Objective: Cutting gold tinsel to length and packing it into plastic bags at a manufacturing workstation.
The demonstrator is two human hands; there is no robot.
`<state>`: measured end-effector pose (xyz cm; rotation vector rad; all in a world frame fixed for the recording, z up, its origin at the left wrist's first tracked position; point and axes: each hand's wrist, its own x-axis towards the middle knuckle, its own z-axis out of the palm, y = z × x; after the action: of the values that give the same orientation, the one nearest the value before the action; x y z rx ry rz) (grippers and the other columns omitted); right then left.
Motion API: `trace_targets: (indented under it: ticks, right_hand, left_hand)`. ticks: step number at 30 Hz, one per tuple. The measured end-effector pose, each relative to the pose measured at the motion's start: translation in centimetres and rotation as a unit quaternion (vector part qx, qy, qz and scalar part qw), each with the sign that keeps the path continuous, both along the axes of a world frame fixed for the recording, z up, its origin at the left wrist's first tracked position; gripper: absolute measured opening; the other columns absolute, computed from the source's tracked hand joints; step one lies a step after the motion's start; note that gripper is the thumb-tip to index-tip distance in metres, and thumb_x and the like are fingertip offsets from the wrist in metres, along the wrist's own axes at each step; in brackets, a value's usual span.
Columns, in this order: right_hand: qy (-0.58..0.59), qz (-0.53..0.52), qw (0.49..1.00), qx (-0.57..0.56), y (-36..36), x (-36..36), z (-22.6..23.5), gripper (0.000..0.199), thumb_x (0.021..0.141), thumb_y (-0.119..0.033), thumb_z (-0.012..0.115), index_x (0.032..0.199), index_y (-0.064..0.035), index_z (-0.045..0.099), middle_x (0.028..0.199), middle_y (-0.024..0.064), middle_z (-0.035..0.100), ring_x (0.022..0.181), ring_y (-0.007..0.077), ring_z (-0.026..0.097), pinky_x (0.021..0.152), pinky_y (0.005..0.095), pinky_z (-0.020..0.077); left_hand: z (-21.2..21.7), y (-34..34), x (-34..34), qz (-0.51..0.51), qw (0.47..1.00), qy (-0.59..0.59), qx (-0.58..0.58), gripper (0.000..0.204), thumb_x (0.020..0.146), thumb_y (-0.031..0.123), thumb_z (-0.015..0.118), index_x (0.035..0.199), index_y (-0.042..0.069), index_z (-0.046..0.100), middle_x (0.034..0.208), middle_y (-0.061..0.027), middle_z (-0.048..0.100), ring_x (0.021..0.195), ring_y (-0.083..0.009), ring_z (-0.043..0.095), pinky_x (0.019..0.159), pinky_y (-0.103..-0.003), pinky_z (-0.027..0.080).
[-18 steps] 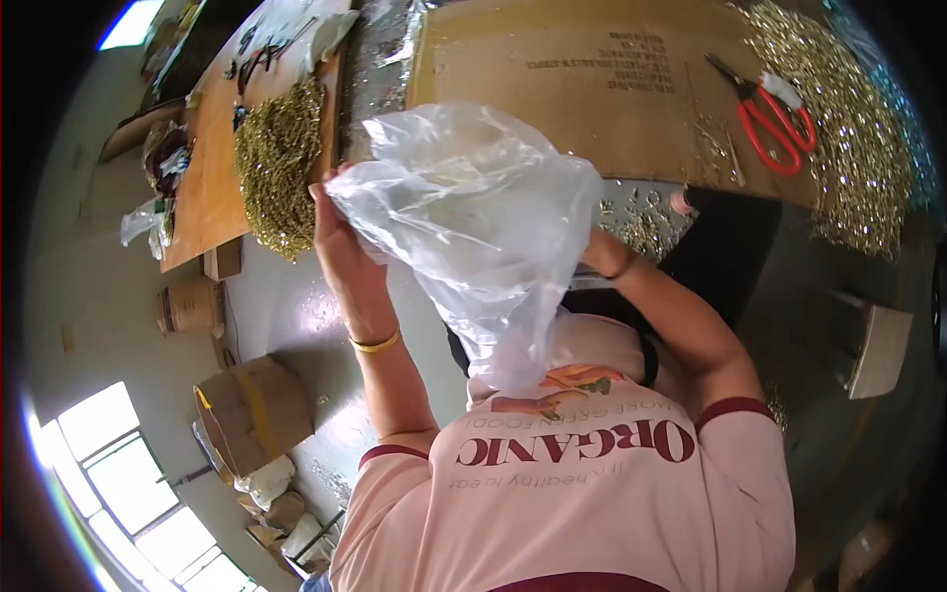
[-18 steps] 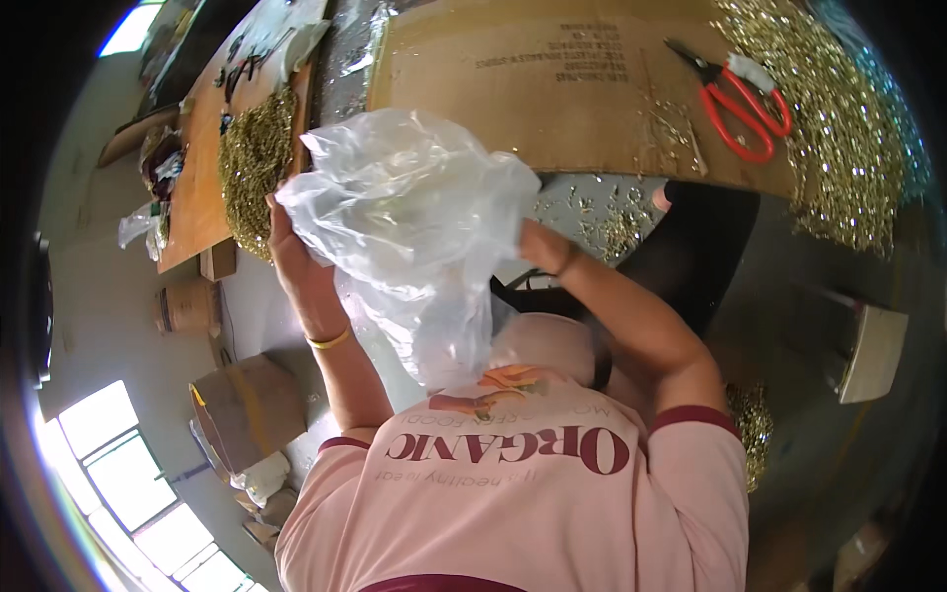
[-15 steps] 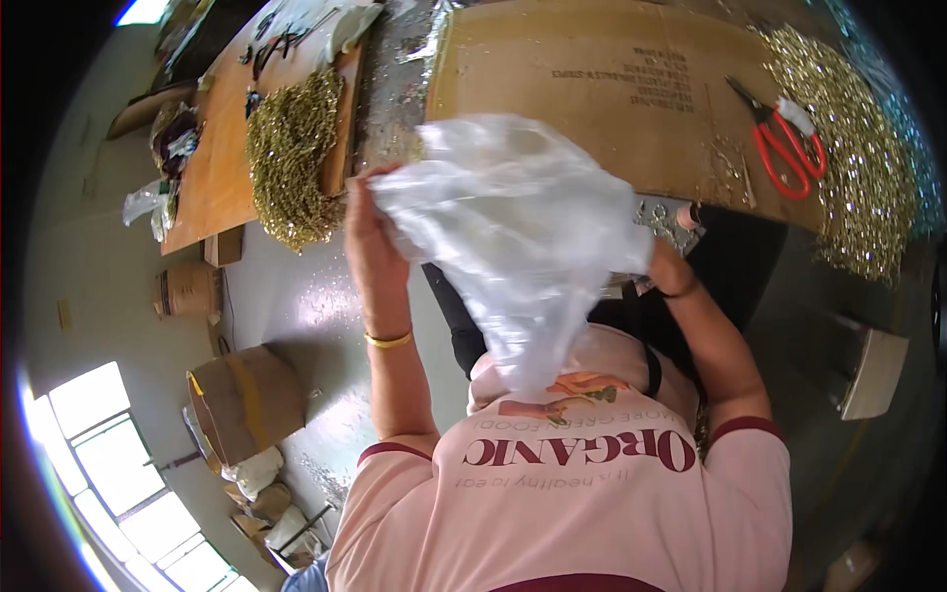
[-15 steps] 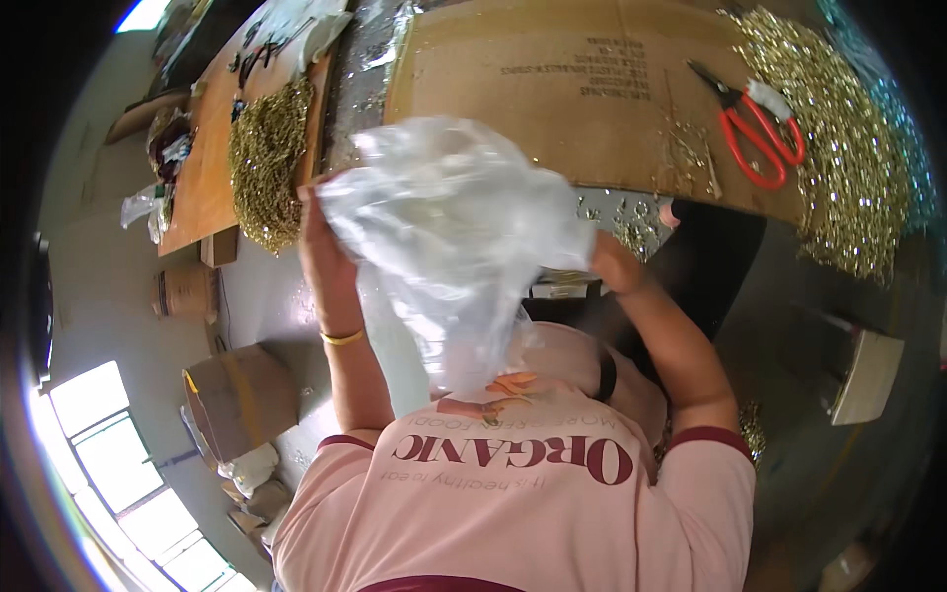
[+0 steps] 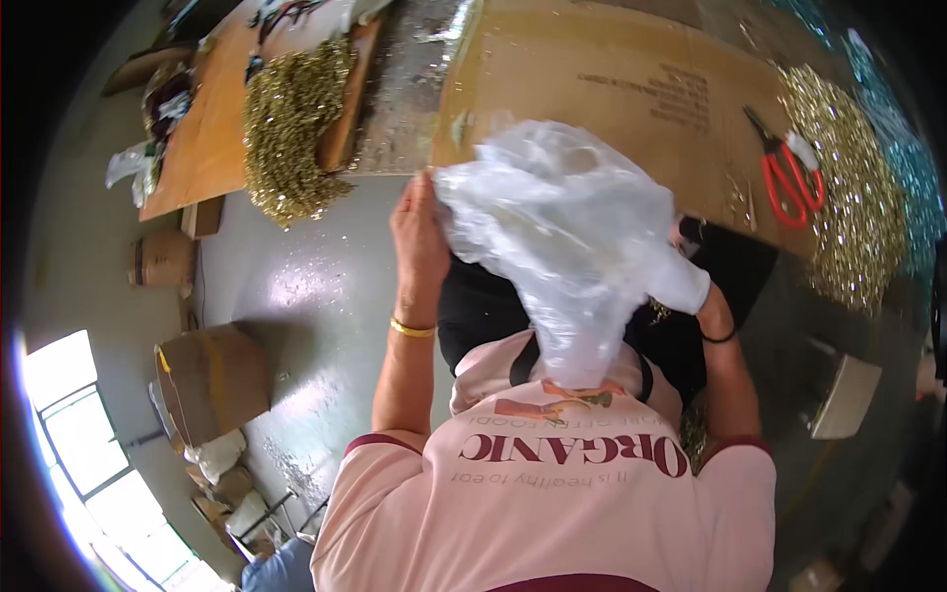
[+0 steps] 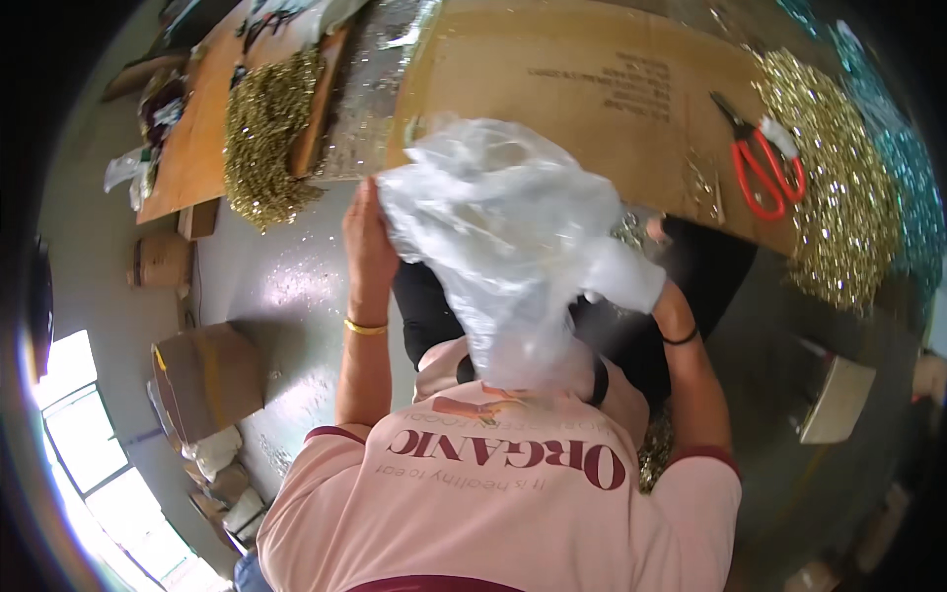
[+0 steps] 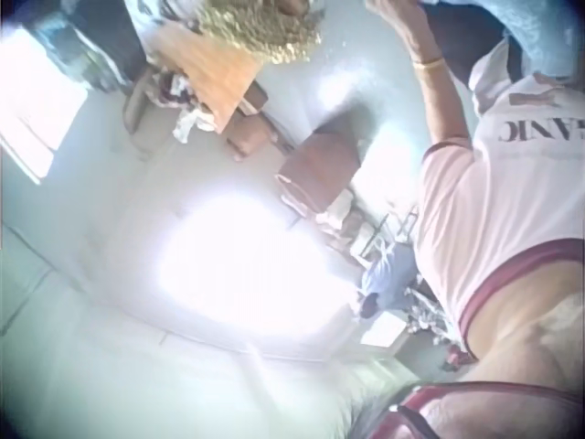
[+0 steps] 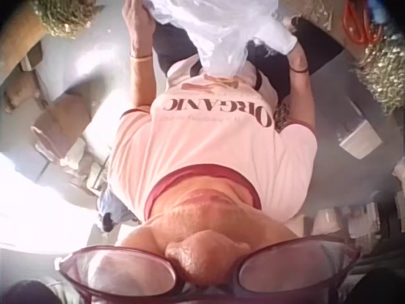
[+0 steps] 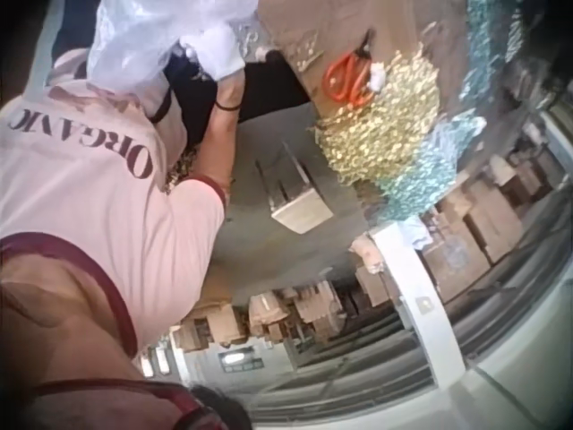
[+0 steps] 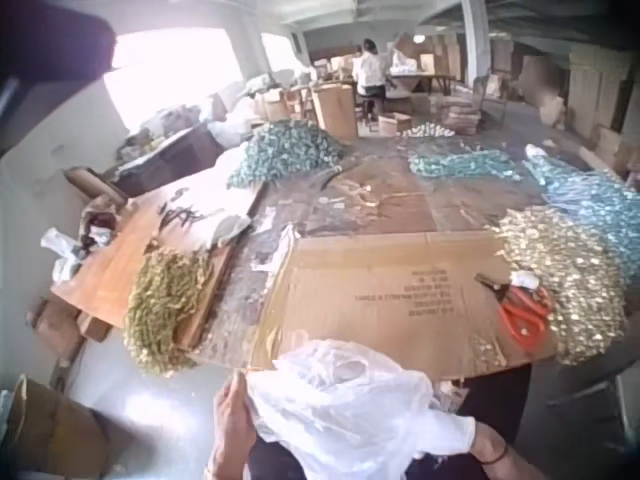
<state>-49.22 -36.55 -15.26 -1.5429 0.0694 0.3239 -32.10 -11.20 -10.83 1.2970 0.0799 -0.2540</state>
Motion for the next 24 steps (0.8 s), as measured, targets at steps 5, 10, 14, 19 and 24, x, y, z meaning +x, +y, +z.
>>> trace_targets:
  ticks: [5,10,14,19,24]
  right_hand:
    - [0.13,0.127,0.982,-0.057,0.8,2.3,3.8,0.026,0.086,-0.029,0.057,0.089,-0.0023,0.056,0.065,0.0006,0.053,0.052,0.0067,0.048,0.047,0.024,0.04]
    - [0.116,0.123,0.985,0.003,2.4,3.5,-0.2,0.024,0.086,-0.026,0.056,0.093,-0.0028,0.058,0.068,0.0006,0.055,0.053,0.0073,0.049,0.05,0.0225,0.0419]
    - [0.124,0.088,0.988,-0.014,2.7,4.2,0.7,0.028,0.087,-0.029,0.056,0.089,-0.0015,0.061,0.068,-0.0003,0.055,0.055,0.0076,0.05,0.05,0.0215,0.0415]
    - [0.101,0.01,0.995,-0.004,2.6,3.7,-2.0,0.023,0.087,-0.024,0.058,0.094,-0.0024,0.06,0.065,-0.0017,0.052,0.054,0.0064,0.046,0.05,0.0224,0.0391]
    - [0.18,0.033,0.983,-0.028,3.2,4.0,1.4,0.02,0.087,-0.023,0.058,0.089,-0.0032,0.062,0.067,-0.0017,0.054,0.054,0.0053,0.045,0.049,0.0228,0.0376]
  left_hand:
    - [-0.3,3.5,1.4,0.027,1.0,0.003,-0.003,0.028,0.095,0.026,0.045,0.095,0.001,0.058,0.085,-0.0037,0.061,0.075,-0.009,0.057,0.068,-0.023,0.048]
    - [-1.1,5.5,2.7,0.024,0.992,-0.095,0.075,0.03,0.095,0.028,0.045,0.097,0.0,0.058,0.088,-0.0049,0.061,0.075,-0.0111,0.058,0.066,-0.025,0.049]
    - [-3.3,9.1,4.0,-0.01,0.965,-0.19,0.181,0.033,0.094,0.03,0.046,0.102,0.0,0.058,0.091,-0.0071,0.061,0.08,-0.0142,0.06,0.068,-0.027,0.05]
    - [-4.0,9.8,3.5,-0.005,0.977,-0.139,0.159,0.038,0.094,0.034,0.045,0.106,0.0,0.056,0.097,-0.0088,0.06,0.085,-0.0166,0.06,0.072,-0.03,0.05]
    - [-0.2,9.2,2.4,0.02,0.997,-0.028,0.073,0.041,0.094,0.035,0.042,0.11,0.0,0.053,0.1,-0.0095,0.057,0.09,-0.0168,0.057,0.077,-0.032,0.049]
